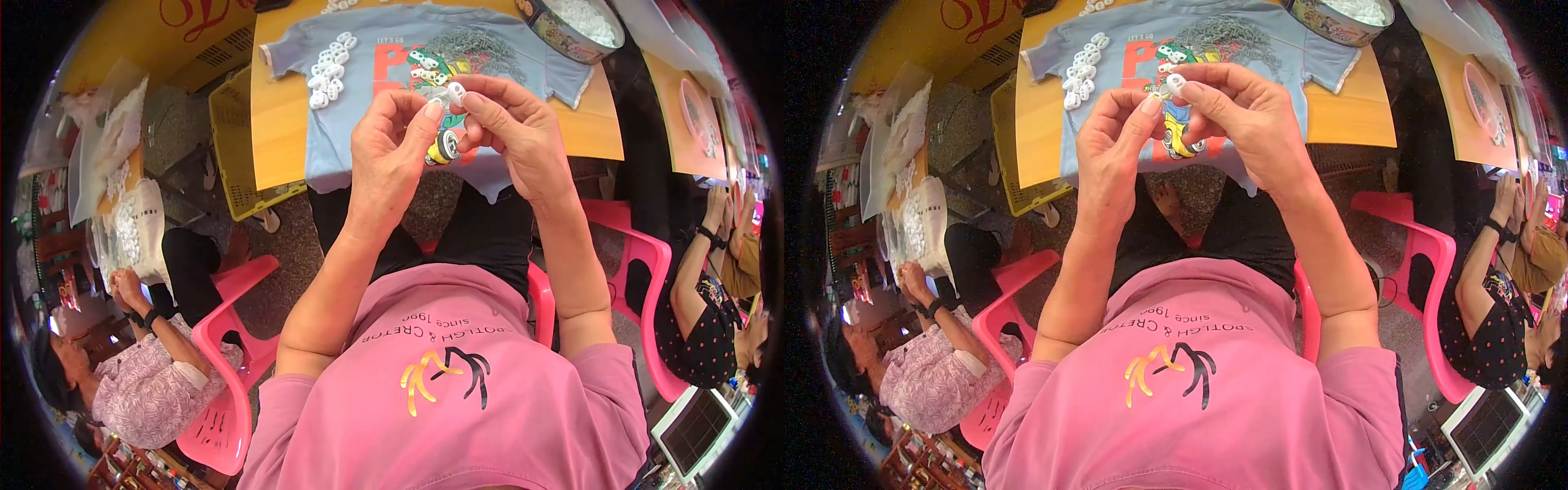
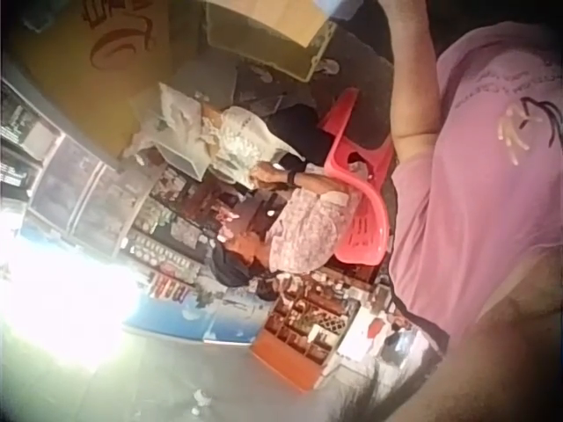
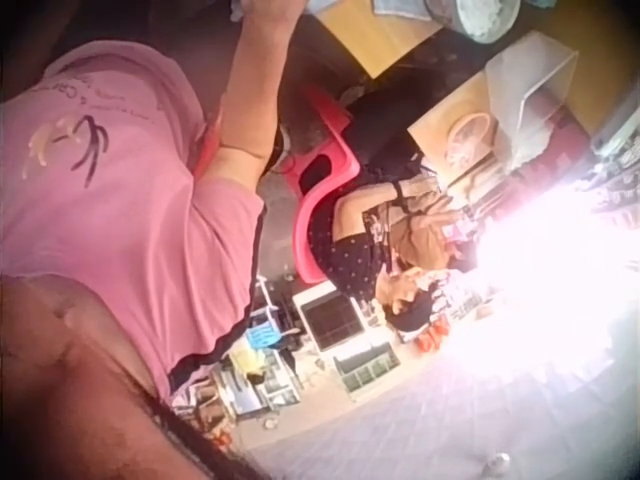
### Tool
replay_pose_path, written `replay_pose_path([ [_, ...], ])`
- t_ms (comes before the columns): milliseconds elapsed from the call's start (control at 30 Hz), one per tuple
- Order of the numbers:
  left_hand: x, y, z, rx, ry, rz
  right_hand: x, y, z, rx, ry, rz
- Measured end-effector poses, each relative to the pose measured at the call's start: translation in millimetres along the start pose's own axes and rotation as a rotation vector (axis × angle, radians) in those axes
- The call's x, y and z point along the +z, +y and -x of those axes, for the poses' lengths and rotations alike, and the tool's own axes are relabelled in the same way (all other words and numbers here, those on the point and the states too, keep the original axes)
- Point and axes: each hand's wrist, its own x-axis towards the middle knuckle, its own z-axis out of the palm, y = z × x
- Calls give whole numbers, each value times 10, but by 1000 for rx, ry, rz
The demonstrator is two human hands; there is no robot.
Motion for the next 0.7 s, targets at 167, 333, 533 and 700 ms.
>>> replay_pose_path([
  [167,-17,-7,-18,15,4,-24,-17,3,-20,76,-18,-107],
  [333,5,39,-9,-2,5,-17,-71,38,-58,183,-49,-275],
  [533,11,35,7,18,7,43,-93,66,-60,281,-150,-511],
  [700,19,80,27,5,6,56,-36,49,-31,192,-93,-356],
])
